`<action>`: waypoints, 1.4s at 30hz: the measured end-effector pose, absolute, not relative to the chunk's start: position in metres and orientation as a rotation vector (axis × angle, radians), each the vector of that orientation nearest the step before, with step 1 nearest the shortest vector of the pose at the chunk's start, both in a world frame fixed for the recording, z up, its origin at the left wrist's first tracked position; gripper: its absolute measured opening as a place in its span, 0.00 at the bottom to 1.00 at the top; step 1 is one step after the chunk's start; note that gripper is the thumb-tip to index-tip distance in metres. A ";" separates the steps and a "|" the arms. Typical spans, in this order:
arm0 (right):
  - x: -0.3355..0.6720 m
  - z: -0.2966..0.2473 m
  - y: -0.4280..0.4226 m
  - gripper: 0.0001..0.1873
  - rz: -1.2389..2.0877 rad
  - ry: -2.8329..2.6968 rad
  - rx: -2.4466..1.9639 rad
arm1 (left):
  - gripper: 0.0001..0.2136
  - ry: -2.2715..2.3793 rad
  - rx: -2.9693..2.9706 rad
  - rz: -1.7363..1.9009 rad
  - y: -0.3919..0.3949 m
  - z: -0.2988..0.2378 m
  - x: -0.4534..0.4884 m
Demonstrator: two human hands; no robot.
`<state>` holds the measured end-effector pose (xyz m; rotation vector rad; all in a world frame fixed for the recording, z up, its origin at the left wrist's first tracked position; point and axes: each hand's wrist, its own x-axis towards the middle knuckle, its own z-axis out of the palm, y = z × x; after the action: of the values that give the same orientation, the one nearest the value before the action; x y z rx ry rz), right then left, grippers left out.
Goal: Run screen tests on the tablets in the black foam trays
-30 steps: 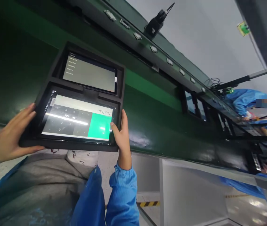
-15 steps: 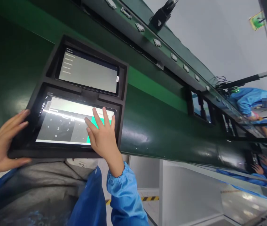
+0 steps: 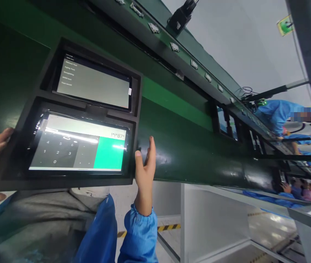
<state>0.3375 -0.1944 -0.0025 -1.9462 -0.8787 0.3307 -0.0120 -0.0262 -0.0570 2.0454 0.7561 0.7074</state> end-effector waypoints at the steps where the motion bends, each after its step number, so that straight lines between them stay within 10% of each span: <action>1: 0.338 -0.007 -0.195 0.34 0.433 -0.855 -1.926 | 0.42 0.760 1.998 0.708 -0.025 -0.055 -0.011; 30: 0.337 -0.010 -0.184 0.53 0.750 -1.096 -1.967 | 0.31 0.756 1.864 0.757 -0.014 -0.050 -0.001; 38: 0.335 -0.006 -0.178 0.48 0.670 -1.016 -1.983 | 0.28 0.818 1.969 0.641 -0.018 -0.031 0.003; 42: 0.302 0.008 -0.186 0.24 0.288 -1.140 -2.004 | 0.27 0.786 2.110 0.564 -0.019 -0.025 0.004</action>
<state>0.3025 -0.1865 0.0085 -2.0044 -1.1404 0.2882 0.0040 -0.0186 -0.0250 2.1098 0.7860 0.5640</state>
